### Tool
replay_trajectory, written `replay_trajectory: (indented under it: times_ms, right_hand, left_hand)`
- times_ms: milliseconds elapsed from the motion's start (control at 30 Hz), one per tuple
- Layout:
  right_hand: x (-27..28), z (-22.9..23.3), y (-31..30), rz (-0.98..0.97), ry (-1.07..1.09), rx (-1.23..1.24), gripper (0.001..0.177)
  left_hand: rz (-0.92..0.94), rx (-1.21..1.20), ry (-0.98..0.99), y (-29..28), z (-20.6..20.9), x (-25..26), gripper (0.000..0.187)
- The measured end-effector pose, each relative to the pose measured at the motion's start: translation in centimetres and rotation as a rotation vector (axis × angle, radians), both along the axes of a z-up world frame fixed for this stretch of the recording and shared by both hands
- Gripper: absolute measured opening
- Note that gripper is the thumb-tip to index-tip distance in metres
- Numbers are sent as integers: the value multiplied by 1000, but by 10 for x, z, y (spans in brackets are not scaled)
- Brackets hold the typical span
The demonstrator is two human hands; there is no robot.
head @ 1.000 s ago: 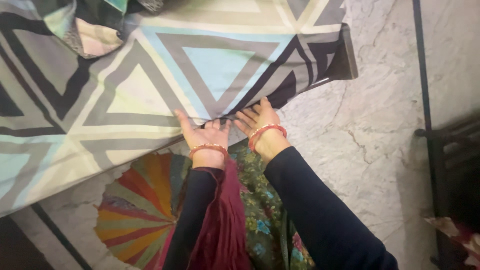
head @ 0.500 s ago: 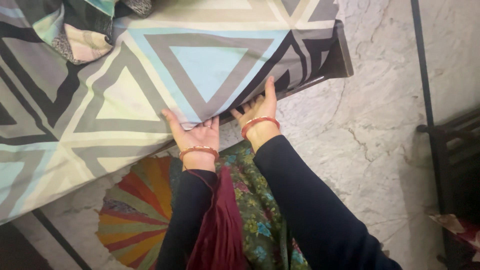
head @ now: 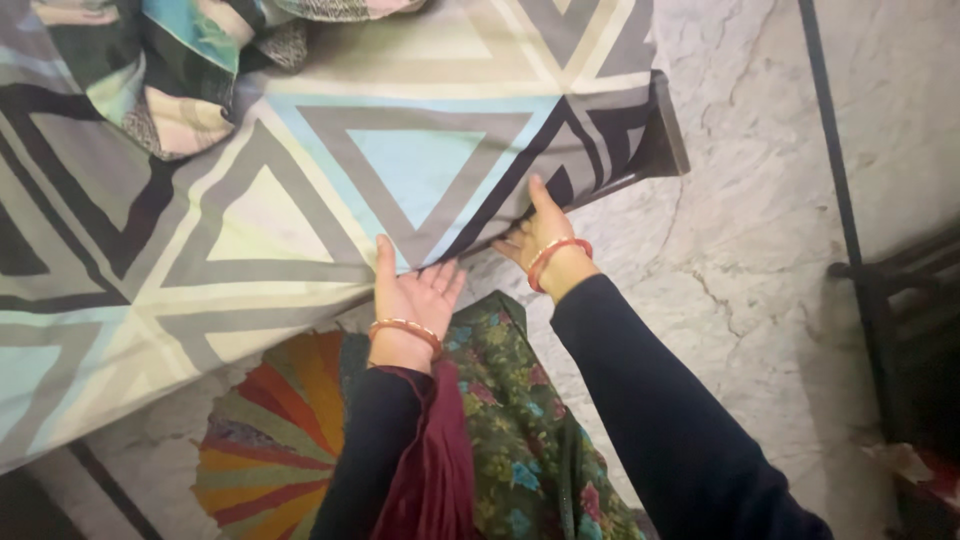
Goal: The person folds a large patterned bed sheet on a metal bed frame. They smooth the fabric, align edges, and fold the sheet in half multiple times to create a compact bundle.
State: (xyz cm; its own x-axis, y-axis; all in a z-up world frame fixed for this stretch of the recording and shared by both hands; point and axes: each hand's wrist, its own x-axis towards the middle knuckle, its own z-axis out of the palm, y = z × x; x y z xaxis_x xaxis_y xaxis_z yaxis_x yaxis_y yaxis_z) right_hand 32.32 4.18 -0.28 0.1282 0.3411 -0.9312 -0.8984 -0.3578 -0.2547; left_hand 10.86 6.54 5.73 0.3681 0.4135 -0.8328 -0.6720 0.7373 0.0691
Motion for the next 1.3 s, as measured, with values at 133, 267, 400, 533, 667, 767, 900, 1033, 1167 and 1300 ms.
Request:
replay_trajectory:
  times_ms: [133,267,400,533,667,767,900,1033,1167,1300]
  right_hand:
    - [8,-1,-15,-72,-276,-61,107]
    - [23,13,-11,-283,-320,2,112]
    - [43,20,12,-348,-238,-31,119]
    - [60,23,16,-317,-256,-34,116]
    - [43,41,10,-53,-756,-144,86]
    - [4,66,3,399,-1513,-37,63]
    - [-88,90,31,934,-1743,466,48]
    - [-148,86,78,1294,-1754,839,48]
    - [-140,73,100,1560,-1818,834,56]
    - [-81,74,99,1580,-1878,794,63]
  left_hand:
    - [92,20,-15,-3,2,17,132]
    - [209,-19,-27,-1,-4,34,137]
    - [123,21,44,-1,-7,32,136]
    - [-172,60,135,5,-8,18,112]
    - [-695,176,496,18,8,-23,56]
    - [-504,684,992,23,23,-60,33]
    - [-550,1026,1781,61,36,-117,26]
    - [-859,917,2054,82,18,-142,65]
    - [-1129,759,2144,85,-11,-125,71]
    - [-1114,793,2171,80,-21,-65,73]
